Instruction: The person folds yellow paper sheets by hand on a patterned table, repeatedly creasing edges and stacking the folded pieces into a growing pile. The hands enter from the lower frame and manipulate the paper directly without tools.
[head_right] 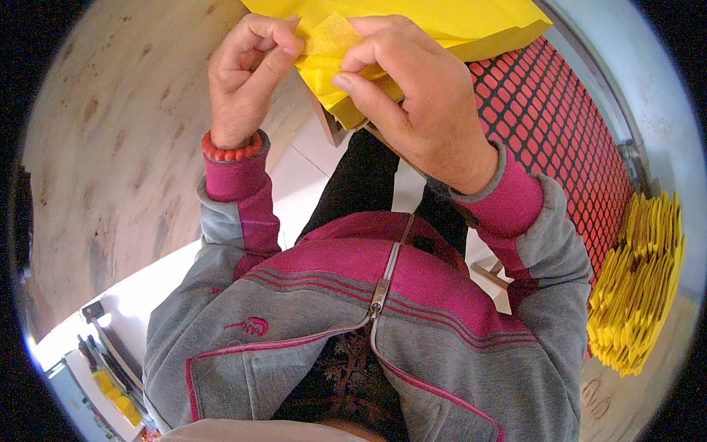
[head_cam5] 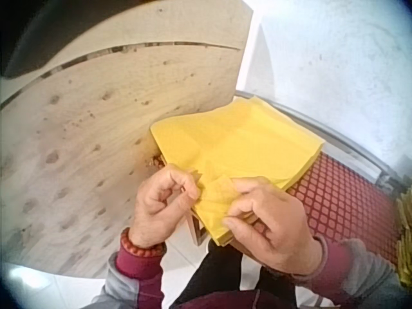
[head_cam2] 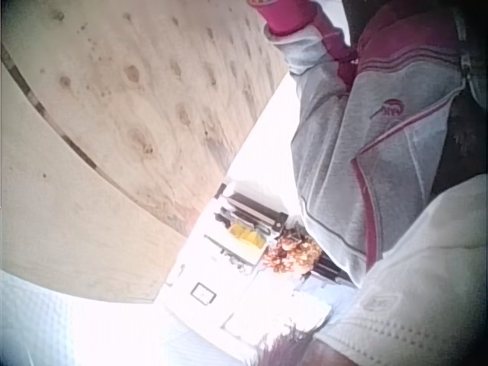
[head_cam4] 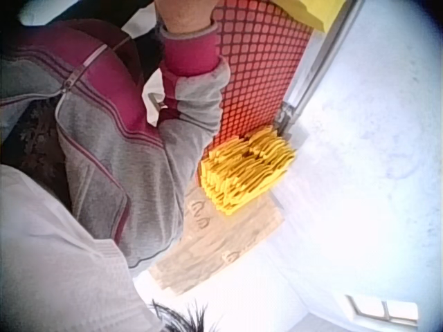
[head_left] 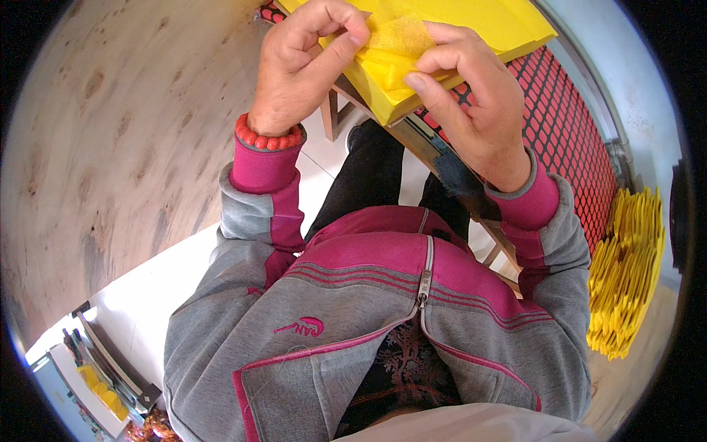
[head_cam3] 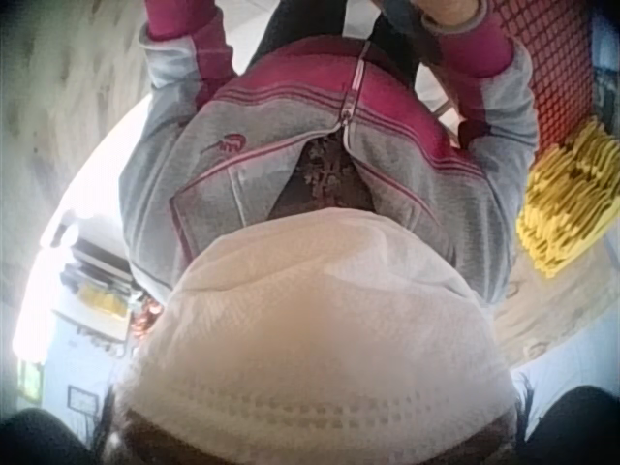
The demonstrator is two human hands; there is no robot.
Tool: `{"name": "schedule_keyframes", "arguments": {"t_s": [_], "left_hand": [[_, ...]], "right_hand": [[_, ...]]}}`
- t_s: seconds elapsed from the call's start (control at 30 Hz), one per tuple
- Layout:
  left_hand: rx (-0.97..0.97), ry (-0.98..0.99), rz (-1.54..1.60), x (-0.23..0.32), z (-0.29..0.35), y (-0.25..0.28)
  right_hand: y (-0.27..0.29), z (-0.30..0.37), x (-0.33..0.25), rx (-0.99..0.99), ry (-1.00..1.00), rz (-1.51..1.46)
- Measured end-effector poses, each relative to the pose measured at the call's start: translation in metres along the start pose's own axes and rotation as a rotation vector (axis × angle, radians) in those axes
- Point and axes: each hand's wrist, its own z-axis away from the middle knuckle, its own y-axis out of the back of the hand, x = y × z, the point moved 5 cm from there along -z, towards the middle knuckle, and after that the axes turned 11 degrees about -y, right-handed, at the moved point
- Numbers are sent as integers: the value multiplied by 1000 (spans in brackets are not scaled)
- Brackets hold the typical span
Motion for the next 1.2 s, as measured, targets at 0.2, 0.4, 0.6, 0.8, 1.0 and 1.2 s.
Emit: {"name": "schedule_keyframes", "arguments": {"t_s": [0.2,0.4,0.6,0.8,1.0,1.2], "left_hand": [[-243,-195,-237,17,-5,-6],[-202,-144,-283,13,-7,-8],[-208,-134,-342,13,-7,-7],[-169,-127,-142,16,-9,-12],[-154,-132,-132,16,-8,-12],[-157,-121,-135,16,-8,-12]], "right_hand": [[-1,-1,1,26,2,-8],[2,2,2,40,-14,-28],[5,3,1,11,-19,-42],[9,1,-1,61,-8,-27],[5,-1,2,135,43,-59],[3,1,4,56,-6,-26]]}}
